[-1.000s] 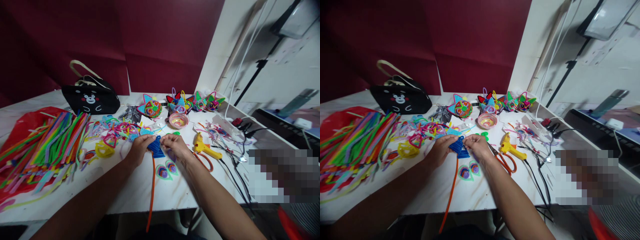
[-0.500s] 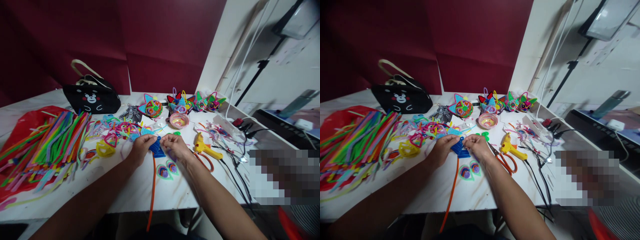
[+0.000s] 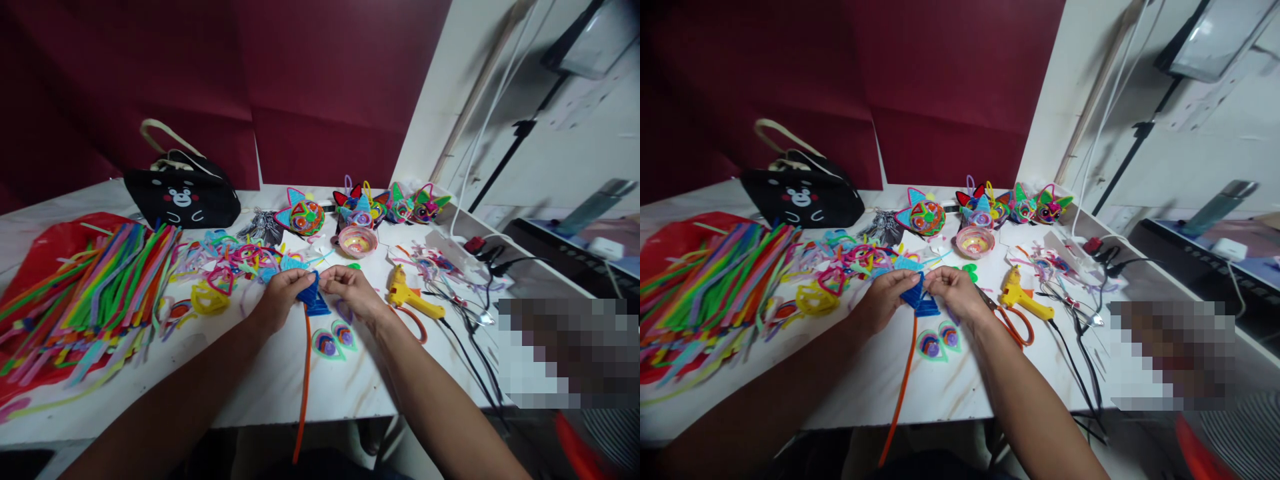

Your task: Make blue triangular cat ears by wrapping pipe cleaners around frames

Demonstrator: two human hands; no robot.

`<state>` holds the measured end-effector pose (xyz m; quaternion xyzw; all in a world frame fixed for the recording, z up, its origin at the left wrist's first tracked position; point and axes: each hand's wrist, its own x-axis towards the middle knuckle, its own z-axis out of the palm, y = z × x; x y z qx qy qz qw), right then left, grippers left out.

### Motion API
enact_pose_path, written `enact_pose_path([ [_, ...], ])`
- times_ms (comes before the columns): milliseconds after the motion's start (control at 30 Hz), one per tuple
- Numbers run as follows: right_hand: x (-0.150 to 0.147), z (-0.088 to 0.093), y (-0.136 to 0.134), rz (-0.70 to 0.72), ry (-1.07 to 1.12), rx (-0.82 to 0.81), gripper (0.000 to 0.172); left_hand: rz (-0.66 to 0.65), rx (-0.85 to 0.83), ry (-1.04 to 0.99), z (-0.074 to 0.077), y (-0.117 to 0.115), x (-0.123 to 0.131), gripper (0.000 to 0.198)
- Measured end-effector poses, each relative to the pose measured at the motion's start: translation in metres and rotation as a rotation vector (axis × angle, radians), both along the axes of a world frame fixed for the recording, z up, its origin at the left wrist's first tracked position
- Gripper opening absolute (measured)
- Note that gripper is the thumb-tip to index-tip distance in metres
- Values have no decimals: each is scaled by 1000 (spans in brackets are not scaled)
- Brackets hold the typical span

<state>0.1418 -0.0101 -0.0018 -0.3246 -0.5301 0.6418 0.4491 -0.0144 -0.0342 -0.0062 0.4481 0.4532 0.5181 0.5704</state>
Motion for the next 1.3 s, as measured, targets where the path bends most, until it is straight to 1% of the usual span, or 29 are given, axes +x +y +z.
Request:
enact_pose_path([
  [133,4,1,0,52,-17,51,21,-63,-21,-24,1,1,-2,23],
  [367,11,4,1,131,-190,222,28,-183,-70,-31,7,1,-7,24],
  [533,16,7,2,123,-297,374,28,-268,-109,6,10,0,-10,26],
  [700,20,5,3,178,-345,472,26,-434,-145,80,11,0,-15,30],
  [800,21,4,3,199,-373,527,25,-480,-167,114,12,-1,-16,31],
  [833,21,3,3,182,-377,542,24,-480,-162,115,13,-2,-17,31],
  [900,20,3,4,100,-378,555,25,-443,-119,110,14,-1,-17,31],
  [1000,17,2,4,-24,-400,518,26,-295,-8,157,14,0,-15,29],
  [1067,14,2,3,-33,-402,470,26,-187,49,217,13,1,-15,29],
  [1133,10,2,1,-11,-358,423,25,-111,85,253,11,3,-14,29],
  [1233,6,3,-3,6,-273,368,24,-42,127,280,8,4,-13,28],
  [1300,4,3,-3,-4,-256,354,25,-14,155,303,7,5,-13,27],
])
